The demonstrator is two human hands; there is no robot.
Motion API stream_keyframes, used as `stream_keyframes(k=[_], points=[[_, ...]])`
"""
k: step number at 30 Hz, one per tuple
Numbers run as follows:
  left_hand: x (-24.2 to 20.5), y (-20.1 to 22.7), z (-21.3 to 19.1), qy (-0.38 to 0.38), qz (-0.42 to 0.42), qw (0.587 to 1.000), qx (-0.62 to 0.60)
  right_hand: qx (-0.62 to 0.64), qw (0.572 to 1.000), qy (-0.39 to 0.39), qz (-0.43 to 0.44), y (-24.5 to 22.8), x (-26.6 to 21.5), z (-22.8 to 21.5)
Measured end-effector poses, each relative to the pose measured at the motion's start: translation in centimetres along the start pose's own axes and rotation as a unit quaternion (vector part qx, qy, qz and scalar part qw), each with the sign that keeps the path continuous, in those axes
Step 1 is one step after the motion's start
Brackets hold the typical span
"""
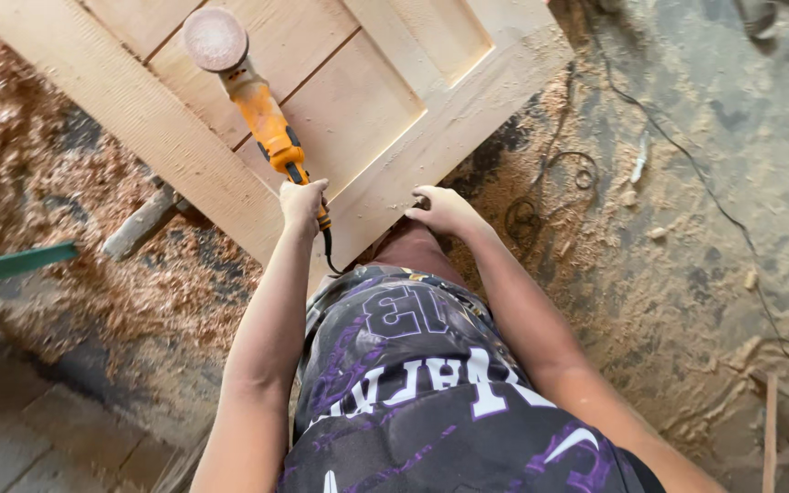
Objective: The person uses an electric sander to smooth the surface of a wooden door. They move the sander across the panels and frame, generating sawdust. The person adjusts their position and the door's orientation to reach different areas.
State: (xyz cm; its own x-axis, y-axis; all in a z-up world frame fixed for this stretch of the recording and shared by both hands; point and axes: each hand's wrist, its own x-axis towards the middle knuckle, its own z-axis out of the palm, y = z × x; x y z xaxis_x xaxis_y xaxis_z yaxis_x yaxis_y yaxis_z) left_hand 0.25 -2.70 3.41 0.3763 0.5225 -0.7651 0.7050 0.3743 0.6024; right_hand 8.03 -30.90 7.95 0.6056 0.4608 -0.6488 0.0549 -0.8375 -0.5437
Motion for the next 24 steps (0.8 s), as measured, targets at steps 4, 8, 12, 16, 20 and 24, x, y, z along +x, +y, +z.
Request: stream_keyframes(k=[4, 8, 12, 16, 20, 24], points=[[-2.7, 1.1, -1.4, -0.053, -0.009, 0.999, -0.008, 0.023, 0.993, -0.062, -0.101, -1.3, 5.4, 0.6], [-7.6, -0.5, -0.7, -0.092, -0.063, 0.994, -0.010, 0.300, 0.930, -0.213, -0.006, -2.2, 8.8, 2.3], [-11.3, -1.5, 1.5, -0.124, -0.054, 0.990, 0.028, 0.505, 0.813, -0.258, 0.130, -2.8, 9.5, 4.2], [-13.7, -0.9, 3.8, -0.156, 0.095, 0.972, 0.151, 0.729, 0.629, -0.259, 0.074, -2.4, 6.9, 3.7], [-16.2, 2.2, 6.9, -0.255, 0.127, 0.938, 0.196, 0.773, 0.560, -0.267, -0.134, -0.5, 3.1, -1.6], [-21.0, 4.3, 10.4, -0.391, 0.097, 0.888, 0.222, 0.857, 0.410, -0.188, -0.251, 1.8, -0.9, -6.0]])
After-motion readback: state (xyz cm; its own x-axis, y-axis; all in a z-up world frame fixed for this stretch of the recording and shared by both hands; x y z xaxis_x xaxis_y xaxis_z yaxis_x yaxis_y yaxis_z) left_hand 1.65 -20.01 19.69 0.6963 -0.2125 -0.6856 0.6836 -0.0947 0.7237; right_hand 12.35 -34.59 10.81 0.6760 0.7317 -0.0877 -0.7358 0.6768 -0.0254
